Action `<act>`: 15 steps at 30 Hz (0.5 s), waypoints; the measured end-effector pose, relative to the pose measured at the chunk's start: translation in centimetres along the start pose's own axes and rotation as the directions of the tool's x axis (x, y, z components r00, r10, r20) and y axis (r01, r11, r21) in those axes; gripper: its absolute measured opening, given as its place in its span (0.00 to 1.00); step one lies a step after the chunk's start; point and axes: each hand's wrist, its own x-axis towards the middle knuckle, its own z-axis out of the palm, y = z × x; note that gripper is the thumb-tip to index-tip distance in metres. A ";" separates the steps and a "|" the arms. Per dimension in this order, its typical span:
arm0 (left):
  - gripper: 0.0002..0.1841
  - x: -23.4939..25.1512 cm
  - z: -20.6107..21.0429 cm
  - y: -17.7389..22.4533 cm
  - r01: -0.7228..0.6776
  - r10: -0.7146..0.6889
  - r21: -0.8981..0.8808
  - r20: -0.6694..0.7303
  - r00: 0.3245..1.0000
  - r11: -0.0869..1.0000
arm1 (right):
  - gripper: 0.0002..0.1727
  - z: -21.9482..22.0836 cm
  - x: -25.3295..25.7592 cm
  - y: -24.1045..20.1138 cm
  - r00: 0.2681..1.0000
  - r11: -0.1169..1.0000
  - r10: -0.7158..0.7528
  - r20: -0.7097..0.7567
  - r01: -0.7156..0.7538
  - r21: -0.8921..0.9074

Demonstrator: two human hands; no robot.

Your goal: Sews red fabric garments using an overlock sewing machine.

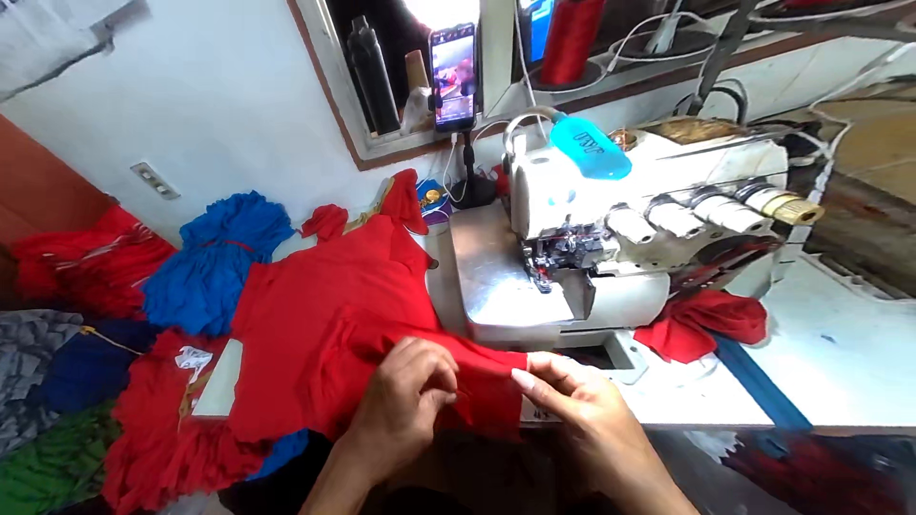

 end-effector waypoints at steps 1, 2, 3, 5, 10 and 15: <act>0.02 0.5 -0.5 1.1 -0.014 0.011 -0.056 -0.052 0.999 0.998 | 0.05 0.4 0.0 -1.0 0.999 0.998 -0.038 0.023 0.036 0.043; 0.02 0.9 -0.8 1.9 -0.013 0.004 -0.099 -0.093 0.996 0.995 | 0.06 0.9 0.2 -1.5 1.000 0.998 -0.021 0.005 0.021 0.067; 0.02 1.1 -0.6 2.5 0.000 -0.015 -0.122 -0.125 0.992 0.993 | 0.06 1.5 0.6 -1.6 0.997 0.996 0.046 -0.058 -0.042 0.078; 0.03 1.1 0.7 2.7 0.040 -0.054 -0.104 -0.137 0.989 0.994 | 0.08 2.2 1.4 -0.8 0.969 0.982 0.182 -0.169 -0.169 0.086; 0.03 1.5 2.4 3.5 -0.019 -0.003 -0.155 -0.140 0.990 0.988 | 0.08 3.1 -0.1 -1.3 0.982 0.988 0.119 -0.147 -0.103 0.111; 0.04 3.8 2.0 3.9 0.085 -0.118 -0.144 -0.242 0.963 0.986 | 0.09 4.6 -0.6 -3.8 0.986 0.984 0.103 -0.132 -0.082 0.157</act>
